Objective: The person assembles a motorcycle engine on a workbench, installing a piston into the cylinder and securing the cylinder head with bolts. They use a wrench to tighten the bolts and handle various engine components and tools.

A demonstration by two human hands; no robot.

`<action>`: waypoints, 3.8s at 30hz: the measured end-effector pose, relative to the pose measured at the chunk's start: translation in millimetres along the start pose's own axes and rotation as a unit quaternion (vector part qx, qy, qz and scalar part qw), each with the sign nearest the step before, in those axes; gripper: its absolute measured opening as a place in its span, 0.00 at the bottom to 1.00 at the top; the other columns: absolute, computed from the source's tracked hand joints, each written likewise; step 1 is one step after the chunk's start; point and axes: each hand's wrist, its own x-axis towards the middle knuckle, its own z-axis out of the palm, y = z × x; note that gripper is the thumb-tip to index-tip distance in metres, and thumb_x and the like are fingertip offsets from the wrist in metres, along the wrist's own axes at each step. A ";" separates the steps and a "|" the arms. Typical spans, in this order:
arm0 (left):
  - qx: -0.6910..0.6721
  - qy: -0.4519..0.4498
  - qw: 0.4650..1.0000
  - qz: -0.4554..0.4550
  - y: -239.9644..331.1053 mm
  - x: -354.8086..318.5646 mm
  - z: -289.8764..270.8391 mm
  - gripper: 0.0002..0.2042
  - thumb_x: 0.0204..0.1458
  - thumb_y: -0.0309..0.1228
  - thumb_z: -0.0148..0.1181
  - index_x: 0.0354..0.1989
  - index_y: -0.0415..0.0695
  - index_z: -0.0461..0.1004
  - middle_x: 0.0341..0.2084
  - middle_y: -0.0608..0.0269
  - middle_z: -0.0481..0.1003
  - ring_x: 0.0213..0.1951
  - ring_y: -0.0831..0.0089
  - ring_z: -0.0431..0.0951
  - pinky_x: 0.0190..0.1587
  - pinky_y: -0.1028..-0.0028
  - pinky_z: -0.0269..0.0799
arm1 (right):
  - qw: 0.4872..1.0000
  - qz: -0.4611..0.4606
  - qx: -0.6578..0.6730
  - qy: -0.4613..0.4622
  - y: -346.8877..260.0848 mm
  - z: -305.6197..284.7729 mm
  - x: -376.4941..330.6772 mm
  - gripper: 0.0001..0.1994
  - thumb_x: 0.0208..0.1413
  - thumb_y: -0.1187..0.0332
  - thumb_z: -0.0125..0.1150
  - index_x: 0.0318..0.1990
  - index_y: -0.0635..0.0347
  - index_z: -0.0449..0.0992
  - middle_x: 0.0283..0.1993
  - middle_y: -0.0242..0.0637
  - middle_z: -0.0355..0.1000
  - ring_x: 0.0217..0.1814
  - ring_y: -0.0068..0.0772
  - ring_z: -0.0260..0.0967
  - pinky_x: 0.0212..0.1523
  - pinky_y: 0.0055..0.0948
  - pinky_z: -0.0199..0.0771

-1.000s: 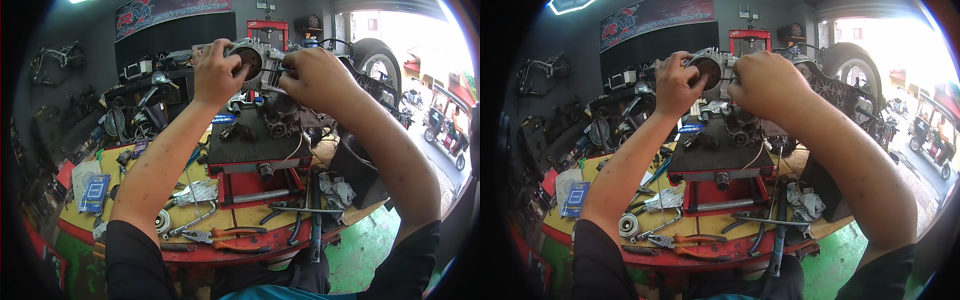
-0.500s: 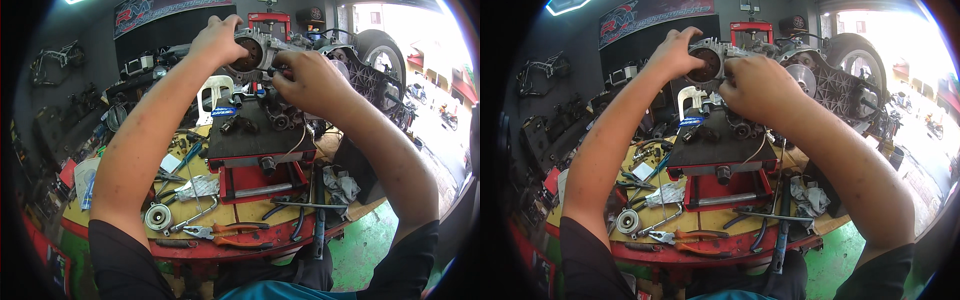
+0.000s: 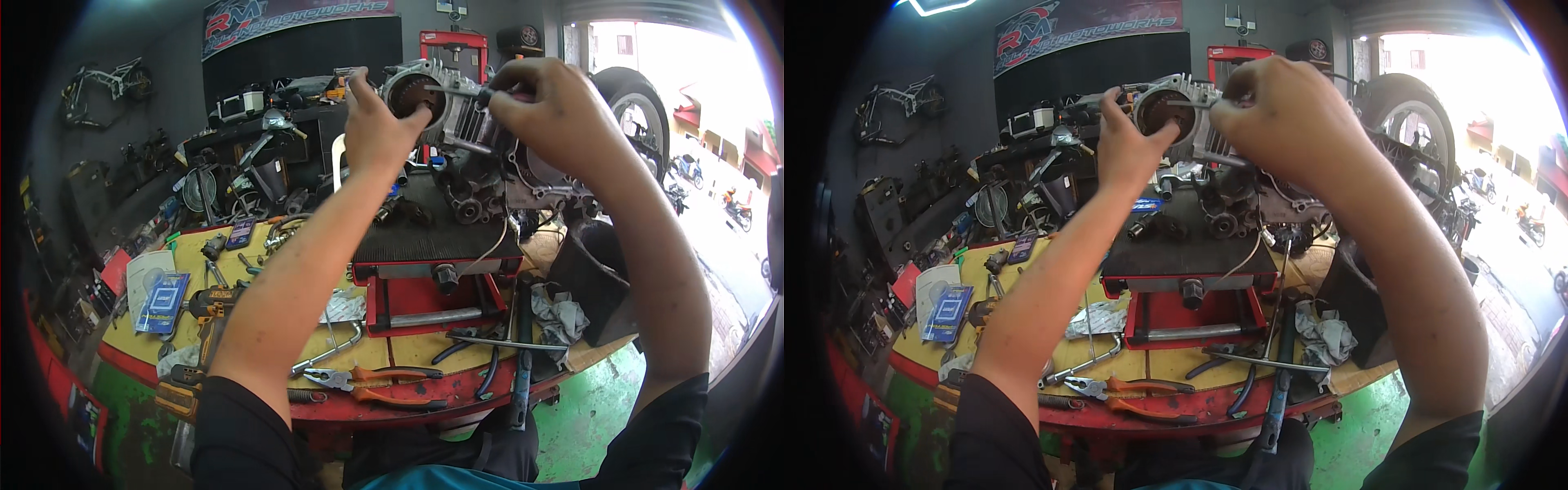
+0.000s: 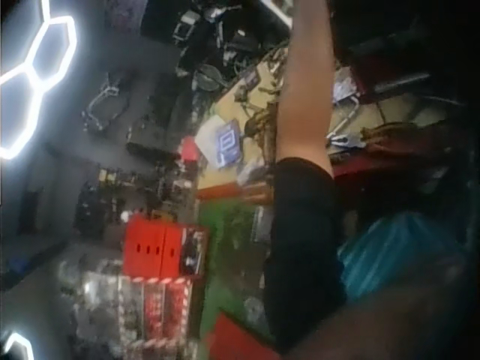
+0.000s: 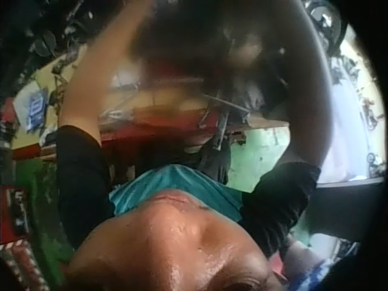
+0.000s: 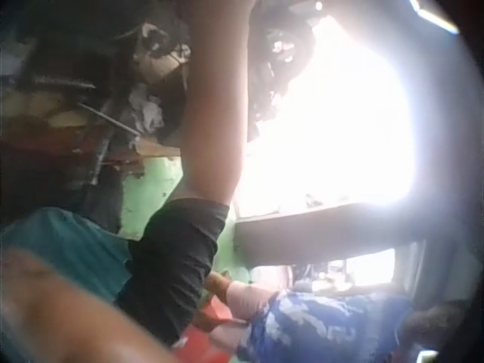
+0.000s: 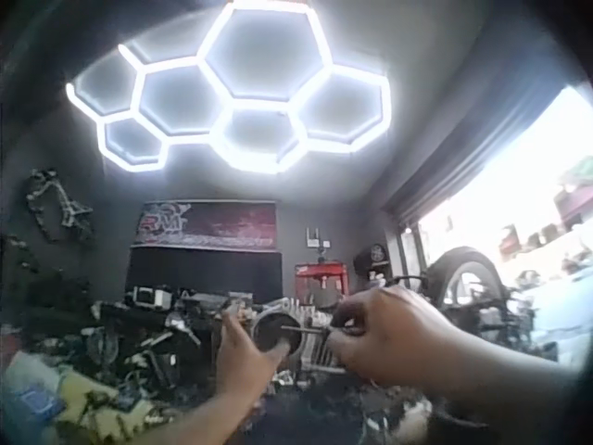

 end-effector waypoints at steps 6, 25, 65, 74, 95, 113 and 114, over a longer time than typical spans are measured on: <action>-0.021 0.041 0.999 -0.020 2.3 -13.1 21.9 0.45 0.49 0.43 0.74 0.69 0.38 0.52 0.58 0.31 0.71 0.58 0.35 0.76 0.60 0.49 0.75 | 0.996 -0.071 -0.046 -0.001 -6.4 36.3 8.2 0.15 0.54 0.61 0.62 0.32 0.68 0.84 0.34 0.59 0.80 0.44 0.60 0.80 0.53 0.52 0.79; -0.015 0.029 0.999 0.022 -9.1 -4.7 13.4 0.37 0.50 0.44 0.72 0.63 0.35 0.64 0.52 0.38 0.76 0.54 0.41 0.80 0.57 0.52 0.77 | 0.998 -0.058 0.006 -0.018 -22.4 61.3 9.2 0.15 0.66 0.66 0.53 0.38 0.71 0.81 0.40 0.59 0.79 0.45 0.64 0.79 0.49 0.54 0.79; 0.012 -0.029 0.999 0.027 -5.2 9.7 -11.7 0.31 0.45 0.47 0.72 0.55 0.39 0.77 0.45 0.44 0.84 0.48 0.46 0.85 0.54 0.55 0.81 | 0.961 -0.133 -0.243 0.013 -9.5 55.5 -3.6 0.09 0.57 0.73 0.64 0.43 0.66 0.76 0.44 0.50 0.79 0.44 0.50 0.84 0.44 0.41 0.87; 0.008 -0.035 0.999 0.033 -3.0 10.7 -13.1 0.31 0.45 0.46 0.71 0.56 0.38 0.77 0.46 0.44 0.84 0.48 0.47 0.86 0.54 0.56 0.80 | 0.953 -0.133 -0.267 0.047 -1.7 60.9 -14.6 0.08 0.55 0.75 0.63 0.41 0.66 0.76 0.39 0.49 0.79 0.40 0.50 0.84 0.42 0.40 0.87; -0.013 -0.061 0.998 0.025 -4.3 16.1 -18.4 0.31 0.45 0.45 0.73 0.56 0.40 0.79 0.43 0.47 0.86 0.46 0.53 0.88 0.52 0.61 0.81 | 0.981 -0.091 -0.169 0.030 -7.0 59.3 -15.0 0.08 0.54 0.70 0.69 0.36 0.67 0.80 0.39 0.52 0.81 0.44 0.54 0.83 0.46 0.45 0.85; 0.014 -0.110 0.992 0.059 -21.8 35.4 -27.9 0.30 0.48 0.42 0.75 0.57 0.38 0.78 0.48 0.45 0.84 0.53 0.53 0.85 0.57 0.61 0.79 | 0.993 -0.076 -0.080 0.045 7.4 56.7 -22.7 0.11 0.65 0.67 0.56 0.36 0.66 0.79 0.34 0.57 0.79 0.39 0.63 0.80 0.45 0.55 0.81; 0.003 -0.106 0.992 0.063 -25.7 33.8 -26.0 0.31 0.47 0.44 0.75 0.58 0.39 0.78 0.48 0.44 0.84 0.52 0.51 0.85 0.57 0.59 0.79 | 0.992 -0.083 -0.082 0.047 9.0 59.4 -22.8 0.11 0.65 0.66 0.56 0.36 0.66 0.78 0.34 0.57 0.79 0.39 0.63 0.80 0.45 0.55 0.81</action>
